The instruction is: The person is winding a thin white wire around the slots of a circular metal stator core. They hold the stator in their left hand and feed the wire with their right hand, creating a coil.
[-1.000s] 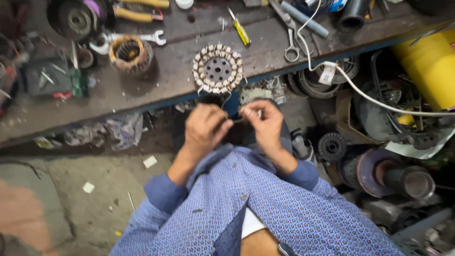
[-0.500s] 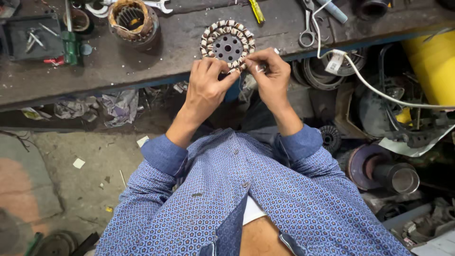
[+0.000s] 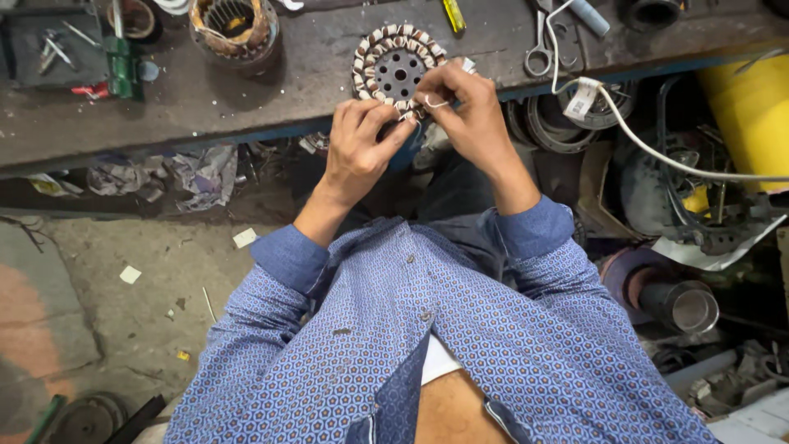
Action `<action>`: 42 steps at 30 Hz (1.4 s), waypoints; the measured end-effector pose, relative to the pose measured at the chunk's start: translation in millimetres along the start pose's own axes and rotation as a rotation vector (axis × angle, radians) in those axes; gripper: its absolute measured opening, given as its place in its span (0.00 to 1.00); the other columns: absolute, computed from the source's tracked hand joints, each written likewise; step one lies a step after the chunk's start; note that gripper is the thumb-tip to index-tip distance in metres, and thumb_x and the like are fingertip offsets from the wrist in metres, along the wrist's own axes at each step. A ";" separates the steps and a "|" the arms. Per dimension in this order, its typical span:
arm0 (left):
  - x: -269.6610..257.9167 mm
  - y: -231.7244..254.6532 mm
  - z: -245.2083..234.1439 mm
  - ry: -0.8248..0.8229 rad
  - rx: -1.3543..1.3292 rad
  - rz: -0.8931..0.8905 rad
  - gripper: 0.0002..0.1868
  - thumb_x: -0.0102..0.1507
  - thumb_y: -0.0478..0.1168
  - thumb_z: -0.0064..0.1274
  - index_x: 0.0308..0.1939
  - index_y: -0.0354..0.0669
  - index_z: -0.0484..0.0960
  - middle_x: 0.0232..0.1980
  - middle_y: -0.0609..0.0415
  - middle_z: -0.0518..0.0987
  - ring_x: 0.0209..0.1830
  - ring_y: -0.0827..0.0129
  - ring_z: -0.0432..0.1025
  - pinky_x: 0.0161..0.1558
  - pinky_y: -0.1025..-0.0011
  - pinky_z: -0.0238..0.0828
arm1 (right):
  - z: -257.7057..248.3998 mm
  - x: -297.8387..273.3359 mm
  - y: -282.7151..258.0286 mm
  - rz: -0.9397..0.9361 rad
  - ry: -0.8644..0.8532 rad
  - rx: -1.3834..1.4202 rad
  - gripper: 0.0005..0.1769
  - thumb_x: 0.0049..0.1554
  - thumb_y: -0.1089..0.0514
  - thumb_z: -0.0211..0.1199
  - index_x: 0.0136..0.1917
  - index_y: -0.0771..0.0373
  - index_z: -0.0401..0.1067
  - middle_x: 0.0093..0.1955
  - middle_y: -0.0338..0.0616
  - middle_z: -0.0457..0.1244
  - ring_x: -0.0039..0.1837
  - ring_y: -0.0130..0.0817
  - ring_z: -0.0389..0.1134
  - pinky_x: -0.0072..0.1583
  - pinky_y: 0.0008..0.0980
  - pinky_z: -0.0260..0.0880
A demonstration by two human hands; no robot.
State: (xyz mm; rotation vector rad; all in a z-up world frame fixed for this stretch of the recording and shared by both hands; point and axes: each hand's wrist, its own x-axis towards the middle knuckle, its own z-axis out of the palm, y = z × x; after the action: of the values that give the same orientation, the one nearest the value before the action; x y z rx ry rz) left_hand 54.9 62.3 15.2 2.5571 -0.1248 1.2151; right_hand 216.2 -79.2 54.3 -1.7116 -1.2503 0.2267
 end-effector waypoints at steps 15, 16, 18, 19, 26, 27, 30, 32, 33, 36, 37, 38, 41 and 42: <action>-12.0 1.1 8.4 0.057 -0.041 -0.065 0.18 0.59 0.32 0.60 0.54 0.44 0.85 0.55 0.54 0.76 0.57 0.60 0.71 0.58 0.58 0.68 | -3.0 15.2 -11.4 -0.069 -0.079 -0.191 0.05 0.58 0.64 0.65 0.49 0.67 0.74 0.48 0.50 0.63 0.53 0.45 0.67 0.55 0.39 0.67; -11.8 1.5 8.8 0.067 -0.044 -0.063 0.18 0.60 0.32 0.61 0.54 0.44 0.85 0.56 0.54 0.76 0.58 0.59 0.71 0.59 0.58 0.68 | -4.6 17.0 -11.4 -0.033 -0.108 -0.174 0.05 0.58 0.64 0.64 0.48 0.67 0.73 0.48 0.49 0.63 0.53 0.45 0.67 0.55 0.39 0.66; -13.9 3.4 8.6 0.080 -0.055 -0.067 0.18 0.60 0.32 0.61 0.55 0.44 0.85 0.56 0.54 0.76 0.58 0.59 0.72 0.60 0.58 0.68 | -5.4 17.6 -10.7 0.049 -0.172 -0.137 0.06 0.59 0.62 0.64 0.48 0.67 0.72 0.47 0.49 0.61 0.52 0.45 0.66 0.55 0.40 0.65; -14.4 2.0 8.5 0.075 -0.065 -0.070 0.19 0.60 0.32 0.62 0.55 0.43 0.84 0.57 0.53 0.76 0.58 0.58 0.72 0.60 0.58 0.68 | -4.9 18.7 -9.2 0.052 -0.169 -0.153 0.06 0.59 0.62 0.64 0.48 0.67 0.72 0.48 0.49 0.62 0.52 0.45 0.66 0.54 0.40 0.65; -10.8 20.4 7.0 0.117 -0.061 -0.122 0.19 0.58 0.31 0.62 0.54 0.42 0.84 0.56 0.50 0.76 0.58 0.55 0.70 0.60 0.56 0.66 | 2.4 5.6 -9.3 0.044 -0.089 -0.117 0.05 0.61 0.64 0.63 0.49 0.67 0.72 0.51 0.49 0.62 0.56 0.46 0.65 0.57 0.41 0.65; -11.6 25.4 8.0 0.129 -0.062 -0.132 0.18 0.59 0.31 0.62 0.54 0.42 0.84 0.56 0.49 0.75 0.58 0.55 0.70 0.61 0.56 0.66 | 3.1 4.1 -8.2 0.062 -0.072 -0.098 0.05 0.60 0.63 0.64 0.50 0.67 0.73 0.51 0.49 0.61 0.56 0.46 0.64 0.57 0.42 0.65; -18.6 41.9 15.8 0.143 -0.125 -0.306 0.12 0.59 0.34 0.64 0.46 0.42 0.83 0.47 0.50 0.77 0.49 0.55 0.73 0.50 0.58 0.68 | 4.6 3.0 -2.3 -0.048 -0.071 -0.095 0.06 0.58 0.64 0.66 0.49 0.67 0.73 0.57 0.48 0.63 0.62 0.47 0.65 0.62 0.41 0.65; -24.9 47.4 22.0 0.082 -0.325 -0.565 0.07 0.63 0.36 0.63 0.44 0.40 0.83 0.41 0.52 0.79 0.40 0.62 0.75 0.44 0.66 0.71 | 3.8 1.8 0.2 -0.019 -0.093 -0.079 0.06 0.58 0.64 0.66 0.49 0.67 0.73 0.59 0.48 0.64 0.63 0.46 0.65 0.63 0.40 0.65; -27.8 49.0 25.9 0.050 -0.425 -0.692 0.06 0.65 0.37 0.63 0.43 0.39 0.83 0.38 0.52 0.79 0.36 0.65 0.77 0.40 0.69 0.73 | 2.8 2.1 0.9 -0.007 -0.102 -0.072 0.06 0.58 0.64 0.67 0.48 0.67 0.74 0.60 0.48 0.64 0.64 0.45 0.66 0.63 0.39 0.66; -27.8 42.3 46.5 0.089 -0.964 -1.059 0.12 0.68 0.42 0.59 0.46 0.35 0.85 0.34 0.55 0.83 0.29 0.74 0.75 0.33 0.77 0.73 | -1.9 3.7 3.7 0.015 -0.157 -0.007 0.06 0.60 0.63 0.67 0.50 0.67 0.74 0.62 0.46 0.65 0.65 0.43 0.66 0.65 0.38 0.66; -29.5 41.1 49.4 0.070 -1.051 -1.097 0.13 0.69 0.44 0.57 0.44 0.34 0.85 0.32 0.55 0.82 0.28 0.75 0.75 0.32 0.77 0.72 | -3.2 2.3 4.0 0.020 -0.169 0.005 0.05 0.60 0.63 0.66 0.50 0.66 0.75 0.62 0.46 0.65 0.66 0.43 0.66 0.64 0.38 0.67; -29.6 38.4 51.2 0.049 -1.137 -1.128 0.15 0.69 0.45 0.55 0.43 0.34 0.85 0.31 0.55 0.82 0.26 0.76 0.76 0.31 0.78 0.72 | -4.9 2.3 4.6 0.022 -0.178 0.016 0.05 0.60 0.63 0.66 0.50 0.65 0.76 0.62 0.46 0.65 0.66 0.43 0.66 0.64 0.38 0.67; -25.0 33.8 58.5 0.044 -1.311 -1.206 0.16 0.69 0.46 0.54 0.41 0.33 0.84 0.30 0.53 0.82 0.23 0.75 0.76 0.28 0.78 0.70 | -2.4 -1.5 6.6 -0.032 -0.147 0.031 0.06 0.60 0.64 0.66 0.51 0.65 0.78 0.64 0.46 0.64 0.68 0.45 0.65 0.66 0.39 0.67; -23.7 34.4 61.3 0.050 -1.358 -1.228 0.15 0.68 0.45 0.55 0.41 0.32 0.83 0.30 0.52 0.82 0.23 0.74 0.75 0.27 0.78 0.70 | -2.0 -4.8 7.6 -0.058 -0.125 0.029 0.07 0.59 0.64 0.66 0.52 0.65 0.78 0.65 0.46 0.64 0.68 0.46 0.64 0.67 0.39 0.67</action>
State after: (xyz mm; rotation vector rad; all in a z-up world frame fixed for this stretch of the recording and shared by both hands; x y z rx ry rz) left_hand 78.2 9.4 -31.3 0.9856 0.4260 0.3589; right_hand 220.1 -84.3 47.7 -1.6547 -1.3797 0.3202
